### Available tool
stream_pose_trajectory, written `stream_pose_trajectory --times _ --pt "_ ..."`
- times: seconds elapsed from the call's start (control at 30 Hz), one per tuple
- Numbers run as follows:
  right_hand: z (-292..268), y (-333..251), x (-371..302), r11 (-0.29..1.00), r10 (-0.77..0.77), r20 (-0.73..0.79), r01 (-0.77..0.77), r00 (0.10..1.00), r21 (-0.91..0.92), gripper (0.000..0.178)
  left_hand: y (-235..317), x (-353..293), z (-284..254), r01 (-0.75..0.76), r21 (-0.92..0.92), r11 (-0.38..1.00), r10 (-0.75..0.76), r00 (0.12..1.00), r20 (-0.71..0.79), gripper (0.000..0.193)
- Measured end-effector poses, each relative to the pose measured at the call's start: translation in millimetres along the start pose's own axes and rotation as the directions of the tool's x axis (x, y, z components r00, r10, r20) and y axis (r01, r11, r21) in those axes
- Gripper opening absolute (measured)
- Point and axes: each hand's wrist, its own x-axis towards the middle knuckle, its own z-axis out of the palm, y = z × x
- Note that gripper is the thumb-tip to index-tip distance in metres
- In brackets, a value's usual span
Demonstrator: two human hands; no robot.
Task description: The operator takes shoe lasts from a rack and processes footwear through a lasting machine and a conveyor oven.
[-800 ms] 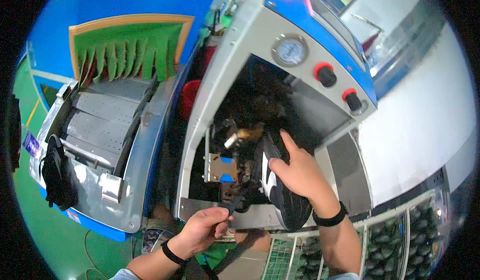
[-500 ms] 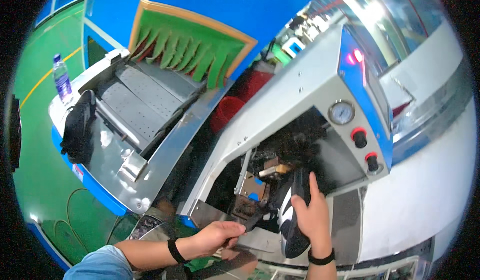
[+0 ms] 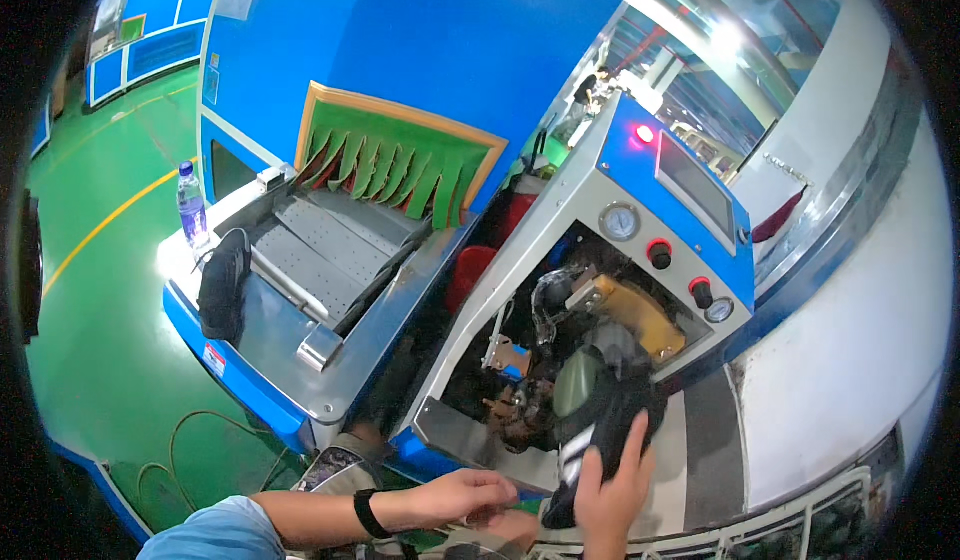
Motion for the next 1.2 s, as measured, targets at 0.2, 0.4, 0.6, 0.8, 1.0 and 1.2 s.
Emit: stream_pose_trajectory --times 0.2,0.4,0.6,0.8,1.0,1.2 --pt "-46 -18 -130 0.962 0.106 0.245 -0.162 0.964 0.22 0.057 -20 -10 -16 0.252 -0.247 0.936 -0.139 0.907 0.398 0.07" --pt "-33 -4 -112 0.096 0.337 0.639 -0.701 0.691 0.707 0.055 4 -40 -10 0.347 0.021 0.938 -0.347 0.929 0.129 0.051" --pt "50 6 10 -0.653 0.161 0.711 -0.466 0.684 0.597 0.048 -23 -49 -22 0.329 0.594 0.734 -0.286 0.943 -0.169 0.039" --pt "17 36 -98 0.036 0.216 0.302 -0.317 0.928 0.948 0.08 -55 -53 -34 0.095 0.514 0.852 0.072 0.953 -0.295 0.03" --pt "-47 48 -374 0.599 0.643 0.317 -0.716 0.697 0.359 0.077 -70 -34 -32 0.077 0.633 0.77 0.058 0.98 -0.19 0.028" --pt "-50 2 -580 -0.25 0.895 -0.368 -0.967 -0.251 0.052 0.076 -69 -31 -19 0.11 0.731 0.674 -0.054 0.994 -0.1 0.03"
